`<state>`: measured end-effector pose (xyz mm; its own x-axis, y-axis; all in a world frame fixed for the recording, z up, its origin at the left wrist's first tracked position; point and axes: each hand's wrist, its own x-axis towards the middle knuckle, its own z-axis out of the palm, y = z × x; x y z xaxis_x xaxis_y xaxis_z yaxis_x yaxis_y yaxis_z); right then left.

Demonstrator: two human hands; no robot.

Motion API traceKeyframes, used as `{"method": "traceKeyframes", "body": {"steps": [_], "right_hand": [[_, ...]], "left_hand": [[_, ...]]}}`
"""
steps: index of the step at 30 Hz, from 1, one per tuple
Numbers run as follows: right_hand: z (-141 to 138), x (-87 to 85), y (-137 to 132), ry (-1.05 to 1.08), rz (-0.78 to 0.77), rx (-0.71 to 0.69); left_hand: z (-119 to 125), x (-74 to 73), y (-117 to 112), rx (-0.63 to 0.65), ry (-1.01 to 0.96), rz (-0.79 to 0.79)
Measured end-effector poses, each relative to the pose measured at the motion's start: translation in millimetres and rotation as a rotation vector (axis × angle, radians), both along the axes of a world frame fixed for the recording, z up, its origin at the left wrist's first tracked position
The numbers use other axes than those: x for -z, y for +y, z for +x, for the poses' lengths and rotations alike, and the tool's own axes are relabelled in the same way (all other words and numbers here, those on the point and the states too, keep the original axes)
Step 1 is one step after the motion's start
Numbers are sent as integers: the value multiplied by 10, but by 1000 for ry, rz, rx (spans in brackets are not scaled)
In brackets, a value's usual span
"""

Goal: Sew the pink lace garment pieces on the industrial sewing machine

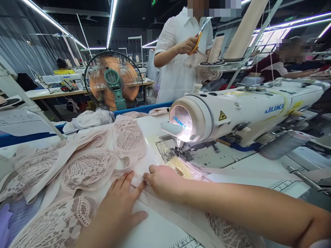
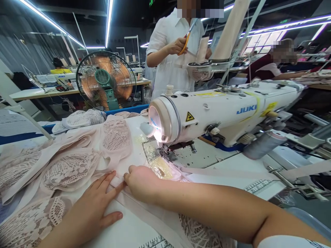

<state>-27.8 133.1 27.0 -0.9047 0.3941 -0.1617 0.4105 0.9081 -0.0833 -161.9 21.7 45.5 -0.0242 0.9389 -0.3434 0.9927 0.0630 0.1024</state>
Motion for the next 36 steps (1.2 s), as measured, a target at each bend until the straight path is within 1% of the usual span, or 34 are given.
{"method": "traceKeyframes", "body": {"steps": [4, 7, 11, 14, 17, 27, 32, 36], "right_hand": [[93, -175, -46, -105, 5, 23], [93, -217, -47, -51, -8, 65], [-35, -115, -8, 39, -36, 42], [-142, -23, 18, 59, -47, 15], [-190, 23, 26, 63, -45, 2], [-168, 50, 16, 110, -36, 1], [-185, 77, 26, 122, -42, 0], [-161, 34, 34, 91, 0, -43]], "left_hand": [[9, 3, -6, -3, 3, 4], [13, 11, -19, -4, -7, 14], [5, 21, -29, -2, -27, 35], [4, 8, -22, 11, -18, 25], [13, -10, -10, 17, 1, 6], [18, 12, -3, -5, -19, 39], [17, 16, 2, -5, 10, 13], [26, 6, 3, -5, 18, 9]]}}
